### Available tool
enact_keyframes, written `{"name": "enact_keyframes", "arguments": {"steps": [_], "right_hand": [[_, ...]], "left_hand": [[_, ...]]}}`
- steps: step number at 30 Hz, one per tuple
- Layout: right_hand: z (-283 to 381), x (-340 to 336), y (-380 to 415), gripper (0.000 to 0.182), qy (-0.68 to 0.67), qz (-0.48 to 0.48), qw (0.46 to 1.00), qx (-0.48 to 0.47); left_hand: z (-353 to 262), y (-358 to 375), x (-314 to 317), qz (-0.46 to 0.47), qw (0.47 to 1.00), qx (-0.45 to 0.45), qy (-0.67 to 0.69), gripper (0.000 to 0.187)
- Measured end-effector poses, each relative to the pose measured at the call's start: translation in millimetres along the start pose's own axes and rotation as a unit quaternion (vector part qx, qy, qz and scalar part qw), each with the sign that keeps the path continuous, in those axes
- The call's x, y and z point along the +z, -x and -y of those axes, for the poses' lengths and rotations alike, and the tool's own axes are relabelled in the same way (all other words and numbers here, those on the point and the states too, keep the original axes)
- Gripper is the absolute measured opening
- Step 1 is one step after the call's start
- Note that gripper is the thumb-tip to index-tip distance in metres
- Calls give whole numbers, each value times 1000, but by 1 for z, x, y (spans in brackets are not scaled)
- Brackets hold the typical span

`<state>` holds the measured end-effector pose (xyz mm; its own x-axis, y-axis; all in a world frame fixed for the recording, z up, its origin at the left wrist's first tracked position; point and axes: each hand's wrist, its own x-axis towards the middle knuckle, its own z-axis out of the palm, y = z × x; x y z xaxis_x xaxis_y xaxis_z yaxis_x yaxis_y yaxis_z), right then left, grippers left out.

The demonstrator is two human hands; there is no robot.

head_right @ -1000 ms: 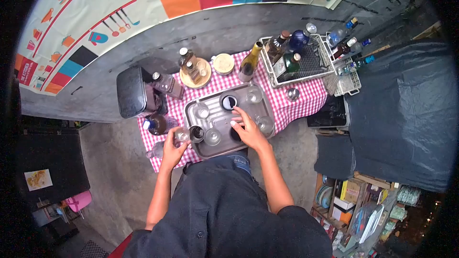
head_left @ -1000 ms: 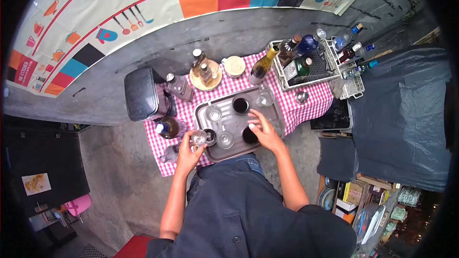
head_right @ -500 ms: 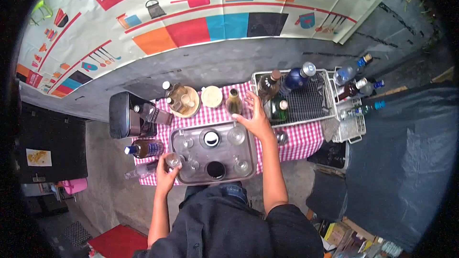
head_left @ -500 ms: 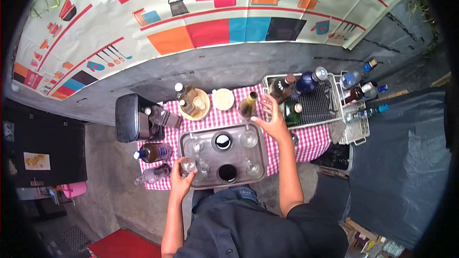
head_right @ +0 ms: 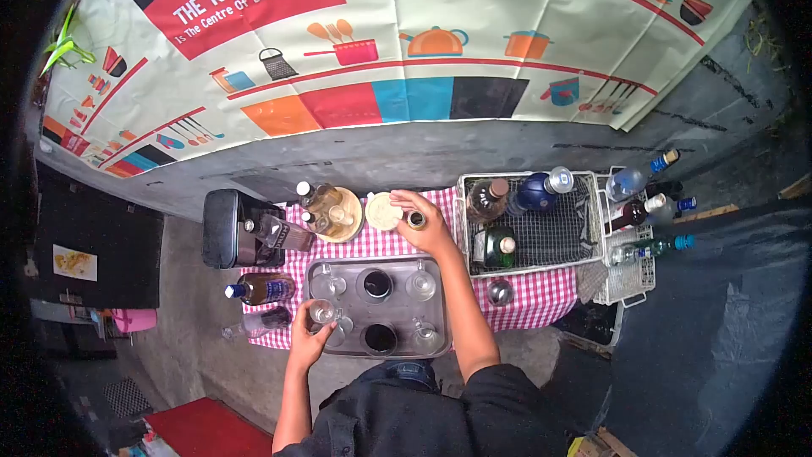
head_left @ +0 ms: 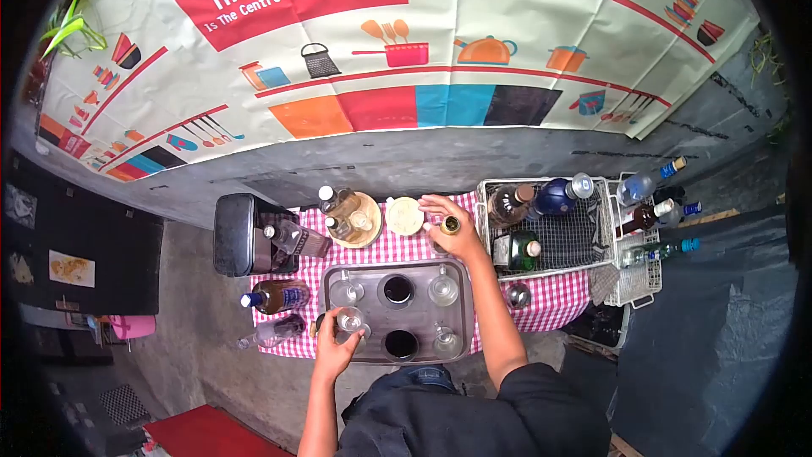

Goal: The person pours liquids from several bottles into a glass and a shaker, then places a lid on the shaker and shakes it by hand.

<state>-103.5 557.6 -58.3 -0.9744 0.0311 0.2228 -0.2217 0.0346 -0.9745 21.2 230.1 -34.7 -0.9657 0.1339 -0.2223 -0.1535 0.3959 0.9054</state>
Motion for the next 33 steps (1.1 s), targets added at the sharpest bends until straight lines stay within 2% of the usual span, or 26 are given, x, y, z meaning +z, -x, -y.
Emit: {"name": "enact_keyframes", "arguments": {"steps": [2,5,6,7,9,12,13,14,16,17,18,19,20,22,25,26,31,33], "right_hand": [[-12,2,-2,52,-19,7,1000,-16],[-9,0,0,33,11,6,1000,25],[2,2,0,22,-10,-7,996,84],[-2,2,0,18,-14,-11,997,78],[-12,8,0,15,-2,-30,991,130],[-19,21,-9,4,22,-84,995,59],[-16,25,-12,5,22,-103,993,44],[-15,25,-13,12,34,-105,993,34],[0,24,-17,30,42,-107,993,23],[1,19,-18,33,47,-100,994,2],[13,16,-18,35,-12,-86,996,3],[30,13,-19,37,-70,-71,995,3],[42,9,-21,43,-98,-47,993,-46],[89,8,-22,61,-154,-15,985,-75],[146,10,-18,82,-174,8,978,-115],[165,12,-13,89,-146,-12,983,-109],[238,30,11,93,-89,-9,989,-120],[258,42,21,92,-78,-2,992,-104]], "left_hand": [[-1,-2,-1,-9,1000,1,-4,51],[-14,-7,-3,-19,998,-39,40,51],[-16,-5,-4,-33,998,-18,44,52],[-19,-4,-4,-45,998,3,48,52],[-19,1,-6,-56,997,-20,56,51],[-12,8,-7,-68,993,-26,91,51],[-7,9,-10,-61,996,-24,57,51],[-3,10,-12,-54,998,-21,22,52],[-5,11,-14,-69,996,-19,46,52],[-6,12,-14,-78,994,-16,68,52],[-6,11,-15,-79,995,6,60,51],[-9,10,-17,-82,995,6,63,51],[-13,9,-19,-71,995,8,68,51],[-23,7,-23,-52,994,42,81,49],[-42,4,-31,-35,997,40,62,47],[-53,5,-35,-25,997,33,58,46],[-68,1,-57,14,992,85,91,46],[-74,2,-72,23,991,123,49,46]]}}
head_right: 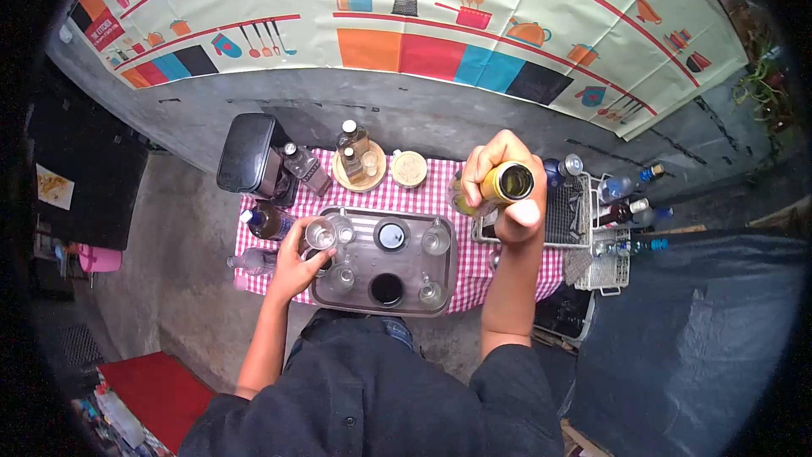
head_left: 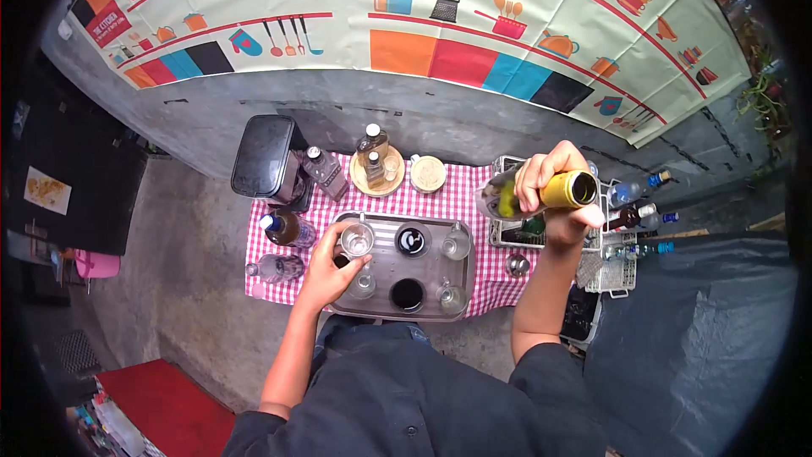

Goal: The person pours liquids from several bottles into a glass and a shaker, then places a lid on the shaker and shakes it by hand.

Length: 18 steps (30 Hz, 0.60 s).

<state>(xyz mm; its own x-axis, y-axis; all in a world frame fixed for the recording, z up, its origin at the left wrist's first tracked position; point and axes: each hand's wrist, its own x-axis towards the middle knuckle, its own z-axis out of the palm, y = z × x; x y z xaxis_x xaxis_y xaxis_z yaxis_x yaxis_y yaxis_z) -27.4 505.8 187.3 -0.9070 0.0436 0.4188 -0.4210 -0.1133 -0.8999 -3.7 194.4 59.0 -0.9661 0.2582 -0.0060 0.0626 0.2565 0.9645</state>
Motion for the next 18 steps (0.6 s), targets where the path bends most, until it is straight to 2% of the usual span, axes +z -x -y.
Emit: {"name": "enact_keyframes", "arguments": {"steps": [3,7,11,14,16,17,18], "right_hand": [[14,25,11,82,63,48,996,33],[11,56,30,86,272,174,943,77],[-5,90,56,66,296,259,913,110],[-9,112,71,59,284,299,897,161],[-5,130,77,54,289,321,878,205],[-10,135,83,51,312,335,870,183],[-8,143,86,49,328,346,853,213]], "left_hand": [[5,3,-18,22,999,34,28,48],[7,11,-43,43,996,79,22,50],[2,28,-61,72,994,78,16,52],[5,40,-71,83,994,72,9,54],[9,46,-75,81,987,140,-19,51],[11,48,-77,84,985,150,-21,50],[10,51,-79,88,985,149,-20,50]]}}
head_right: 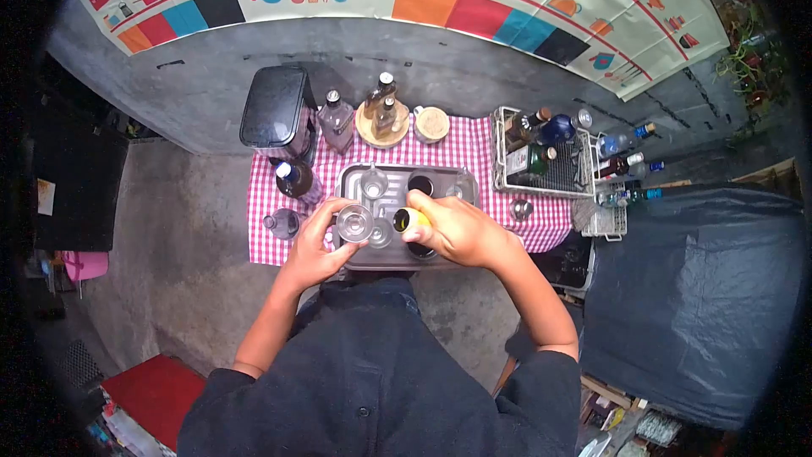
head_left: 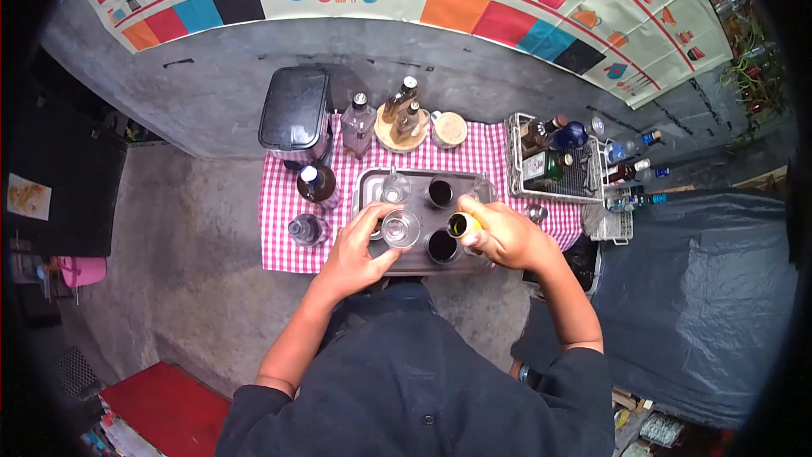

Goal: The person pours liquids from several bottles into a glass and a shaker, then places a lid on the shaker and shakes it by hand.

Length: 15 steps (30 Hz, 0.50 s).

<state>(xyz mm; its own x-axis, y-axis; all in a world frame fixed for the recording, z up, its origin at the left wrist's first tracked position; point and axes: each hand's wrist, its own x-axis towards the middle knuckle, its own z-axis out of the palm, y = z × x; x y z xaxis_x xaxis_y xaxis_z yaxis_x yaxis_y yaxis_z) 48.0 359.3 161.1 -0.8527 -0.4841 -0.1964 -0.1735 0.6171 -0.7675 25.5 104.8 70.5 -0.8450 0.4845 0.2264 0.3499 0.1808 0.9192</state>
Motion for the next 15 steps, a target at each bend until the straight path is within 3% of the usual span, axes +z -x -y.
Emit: {"name": "enact_keyframes", "arguments": {"steps": [7,15], "right_hand": [[27,30,-6,51,97,17,995,25],[52,50,-10,60,233,67,968,58]], "left_hand": [[0,22,-11,33,998,50,12,55],[-8,45,-21,44,998,21,44,56]]}}
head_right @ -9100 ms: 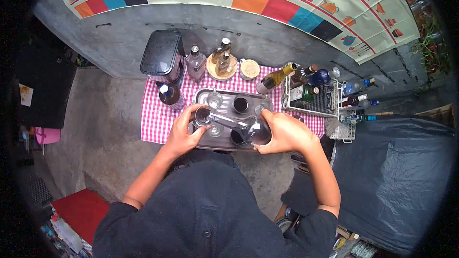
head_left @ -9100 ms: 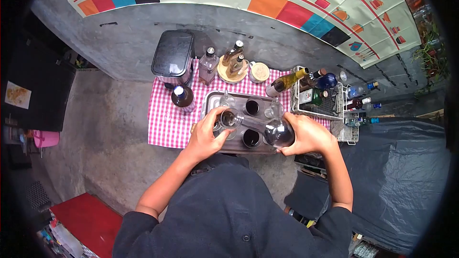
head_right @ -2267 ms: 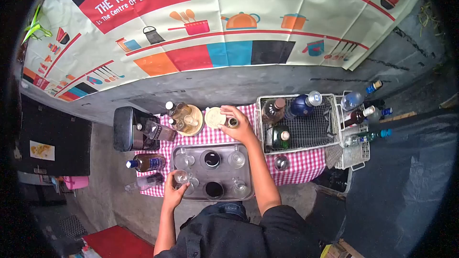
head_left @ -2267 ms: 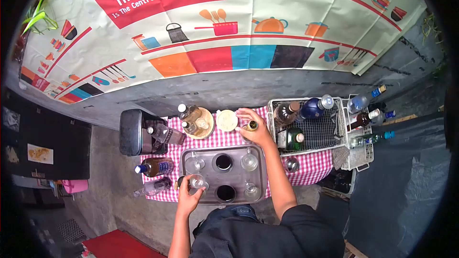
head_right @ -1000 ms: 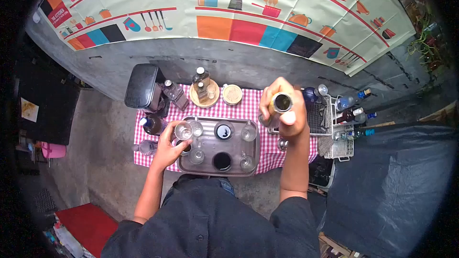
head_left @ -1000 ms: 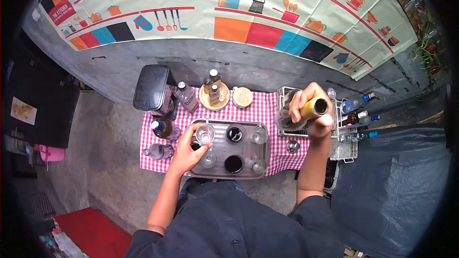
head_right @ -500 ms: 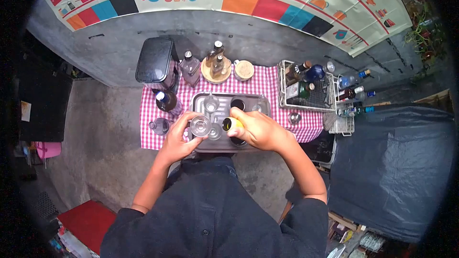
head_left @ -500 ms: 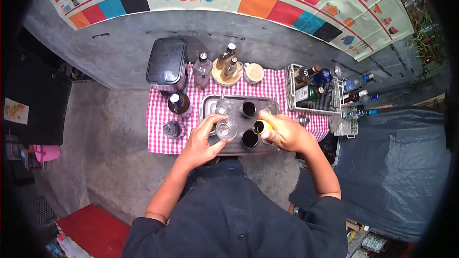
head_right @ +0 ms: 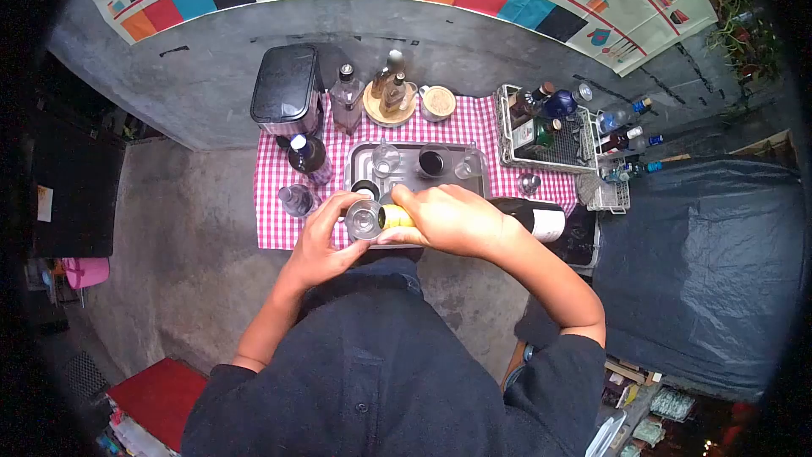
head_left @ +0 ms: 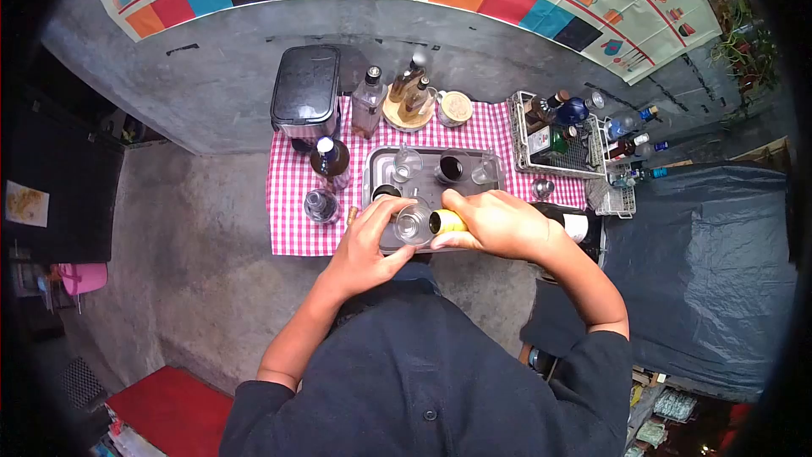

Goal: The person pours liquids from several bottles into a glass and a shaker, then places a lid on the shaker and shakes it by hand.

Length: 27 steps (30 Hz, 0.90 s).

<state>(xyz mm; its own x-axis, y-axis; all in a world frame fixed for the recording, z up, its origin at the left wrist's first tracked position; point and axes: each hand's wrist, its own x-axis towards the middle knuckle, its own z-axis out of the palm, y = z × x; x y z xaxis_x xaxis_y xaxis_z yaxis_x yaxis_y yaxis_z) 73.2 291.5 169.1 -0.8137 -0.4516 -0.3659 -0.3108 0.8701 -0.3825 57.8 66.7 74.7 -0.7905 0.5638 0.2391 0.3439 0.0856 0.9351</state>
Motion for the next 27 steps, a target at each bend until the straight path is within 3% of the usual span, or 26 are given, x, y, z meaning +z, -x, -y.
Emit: {"name": "enact_keyframes", "arguments": {"steps": [8,27], "right_hand": [[16,0,-4,57,27,-6,999,-22],[16,-2,-4,56,50,-5,999,-7]], "left_hand": [[1,11,-5,-18,997,45,-64,55],[1,13,3,-23,998,22,-60,51]]}}
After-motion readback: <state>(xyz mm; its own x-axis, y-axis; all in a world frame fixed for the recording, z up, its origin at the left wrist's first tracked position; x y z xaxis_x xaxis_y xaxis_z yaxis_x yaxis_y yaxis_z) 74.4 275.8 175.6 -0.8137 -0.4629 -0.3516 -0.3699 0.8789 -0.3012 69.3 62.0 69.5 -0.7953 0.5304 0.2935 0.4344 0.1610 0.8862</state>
